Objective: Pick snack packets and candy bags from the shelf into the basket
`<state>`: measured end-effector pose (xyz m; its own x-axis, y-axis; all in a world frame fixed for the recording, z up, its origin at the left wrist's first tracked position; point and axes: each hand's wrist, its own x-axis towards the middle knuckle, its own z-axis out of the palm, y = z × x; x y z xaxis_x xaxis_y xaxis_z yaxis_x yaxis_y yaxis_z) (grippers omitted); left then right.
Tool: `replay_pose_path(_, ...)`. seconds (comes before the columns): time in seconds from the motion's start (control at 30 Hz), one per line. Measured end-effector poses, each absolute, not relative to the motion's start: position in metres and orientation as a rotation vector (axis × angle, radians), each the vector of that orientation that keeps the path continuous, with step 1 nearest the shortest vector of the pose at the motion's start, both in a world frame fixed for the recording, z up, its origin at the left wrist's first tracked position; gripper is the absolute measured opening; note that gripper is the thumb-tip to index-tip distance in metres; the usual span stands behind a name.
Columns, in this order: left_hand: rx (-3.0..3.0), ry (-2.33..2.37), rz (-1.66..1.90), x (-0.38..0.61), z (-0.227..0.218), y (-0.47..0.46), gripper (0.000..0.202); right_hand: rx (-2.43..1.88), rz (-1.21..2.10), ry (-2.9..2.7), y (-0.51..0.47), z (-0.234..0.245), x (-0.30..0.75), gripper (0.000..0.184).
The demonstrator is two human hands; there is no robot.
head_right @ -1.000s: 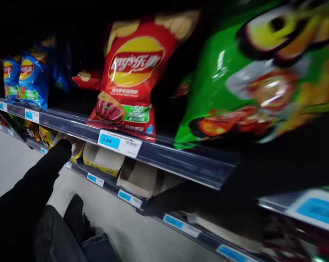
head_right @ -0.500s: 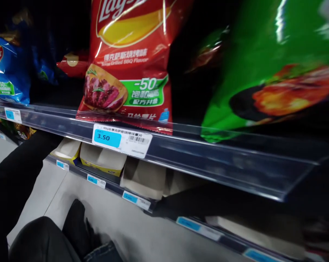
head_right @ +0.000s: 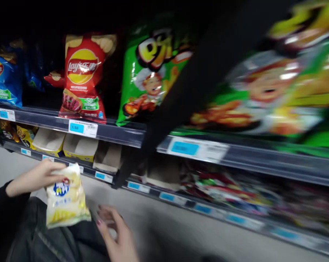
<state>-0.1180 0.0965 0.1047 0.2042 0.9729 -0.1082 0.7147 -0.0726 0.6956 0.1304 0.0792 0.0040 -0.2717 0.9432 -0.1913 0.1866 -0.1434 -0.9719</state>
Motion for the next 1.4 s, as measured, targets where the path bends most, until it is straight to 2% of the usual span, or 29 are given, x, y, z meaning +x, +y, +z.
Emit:
replay_pose_path(0.1, 1.72, 1.349, 0.573, -0.07, 0.093, 0.076, 0.015, -1.043, 1.685, -1.497, 0.087, 0.043, 0.116, 0.028)
replay_pose_path(0.2, 1.395, 1.359, 0.953, -0.037, 0.071, 0.073, 0.011, -1.035, 1.773, -1.338, 0.097, 0.055, 0.118, 0.027)
replay_pose_path(0.3, 0.945, 1.139, 1.291, -0.015, 0.042, 0.069, 0.032, -1.107, 1.613, -1.077, 0.1, 0.043, 0.131, 0.033)
replay_pose_path(0.37, 0.819, 0.892, 1.157, -0.003, 0.027, 0.061, 0.051, -1.14, 1.523, -0.918, 0.098, 0.031, 0.14, 0.034)
replay_pose_path(0.43, 0.78, 0.836, 0.962, 0.009, 0.017, 0.051, 0.057, -1.152, 1.482, -0.846, 0.094, 0.024, 0.147, 0.033)
replay_pose_path(0.6, 0.804, 1.007, 0.855, 0.022, 0.015, 0.042, 0.04, -1.083, 1.537, -0.738, 0.091, 0.031, 0.154, 0.025)
replay_pose_path(0.97, 0.836, 1.14, 0.821, 0.009, 0.027, 0.042, 0.047, -1.13, 1.615, -0.529, 0.099, 0.025, 0.161, 0.023)
replay_pose_path(1.27, 0.829, 1.111, 0.789, 0.005, 0.034, 0.039, 0.043, -1.175, 1.532, -0.691, 0.099, 0.024, 0.166, 0.022)
replay_pose_path(1.4, 0.847, 1.096, 0.777, 0.0, 0.03, 0.04, 0.047, -1.15, 1.528, -0.86, 0.101, 0.029, 0.177, 0.023)
